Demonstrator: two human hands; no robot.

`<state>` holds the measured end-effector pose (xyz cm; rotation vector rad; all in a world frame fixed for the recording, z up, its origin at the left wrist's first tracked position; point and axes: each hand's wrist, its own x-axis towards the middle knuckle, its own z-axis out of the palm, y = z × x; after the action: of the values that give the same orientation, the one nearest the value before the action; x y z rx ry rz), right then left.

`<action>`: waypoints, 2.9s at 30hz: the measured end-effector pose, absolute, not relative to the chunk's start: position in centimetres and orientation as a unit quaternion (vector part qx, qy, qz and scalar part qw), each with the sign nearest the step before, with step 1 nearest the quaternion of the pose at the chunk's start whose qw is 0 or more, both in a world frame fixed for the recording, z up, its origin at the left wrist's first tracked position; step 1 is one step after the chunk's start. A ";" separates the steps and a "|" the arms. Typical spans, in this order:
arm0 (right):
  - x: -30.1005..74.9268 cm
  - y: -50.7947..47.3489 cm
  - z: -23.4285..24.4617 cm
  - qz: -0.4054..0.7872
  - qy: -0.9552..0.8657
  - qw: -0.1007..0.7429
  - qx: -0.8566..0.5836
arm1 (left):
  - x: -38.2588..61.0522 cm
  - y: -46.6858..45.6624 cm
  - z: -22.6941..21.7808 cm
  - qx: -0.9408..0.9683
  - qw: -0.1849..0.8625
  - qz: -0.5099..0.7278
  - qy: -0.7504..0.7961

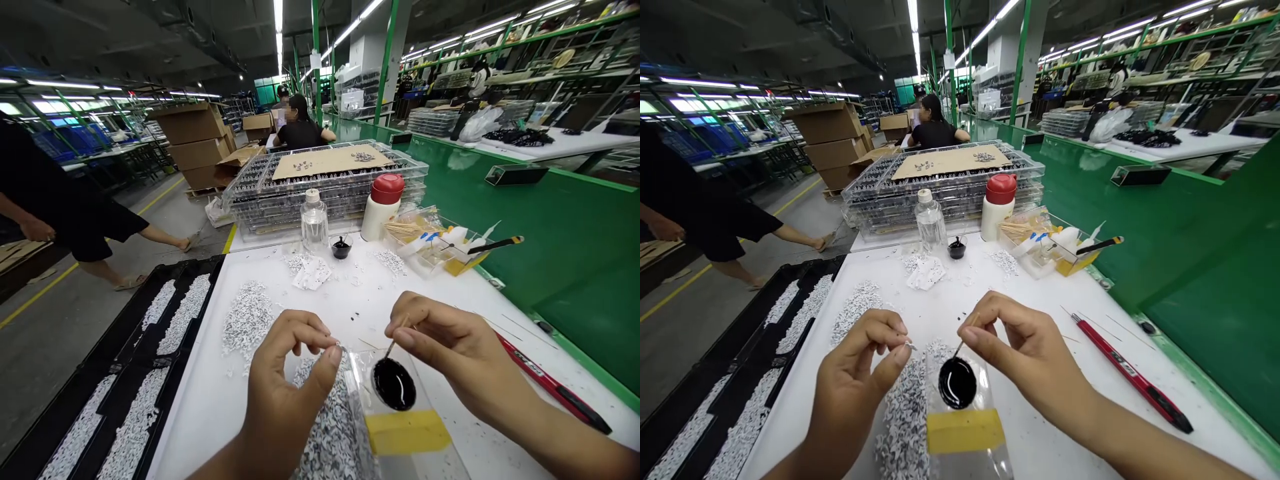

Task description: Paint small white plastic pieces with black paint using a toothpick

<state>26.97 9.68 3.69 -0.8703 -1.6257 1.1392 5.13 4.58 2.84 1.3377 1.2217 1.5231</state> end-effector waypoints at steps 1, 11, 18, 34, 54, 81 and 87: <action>27.0 9.7 3.7 0.464 -0.663 0.467 -0.357 | 5.0 4.8 2.9 0.507 0.384 0.601 0.483; 27.1 9.6 3.8 0.452 -0.668 0.457 -0.374 | 3.6 7.8 3.2 0.312 0.447 0.673 0.501; 28.4 10.4 3.0 0.414 -0.652 0.488 -0.407 | 2.2 9.3 2.7 0.219 0.470 0.706 0.482; 32.4 13.5 4.2 0.215 -0.745 0.339 -0.532 | 1.3 10.1 3.2 0.195 0.425 0.752 0.464; 33.2 14.5 3.0 0.206 -0.757 0.312 -0.536 | 1.4 10.0 3.3 0.210 0.417 0.749 0.470; 33.6 14.6 2.6 0.219 -0.782 0.261 -0.522 | 1.5 9.9 2.7 0.217 0.443 0.732 0.470; 33.6 14.7 2.2 0.217 -0.796 0.245 -0.509 | 1.5 9.9 2.7 0.215 0.443 0.732 0.471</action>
<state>33.60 14.67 2.21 -1.3889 -2.1731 0.5934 1.53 9.94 2.66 0.5340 1.1669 1.8152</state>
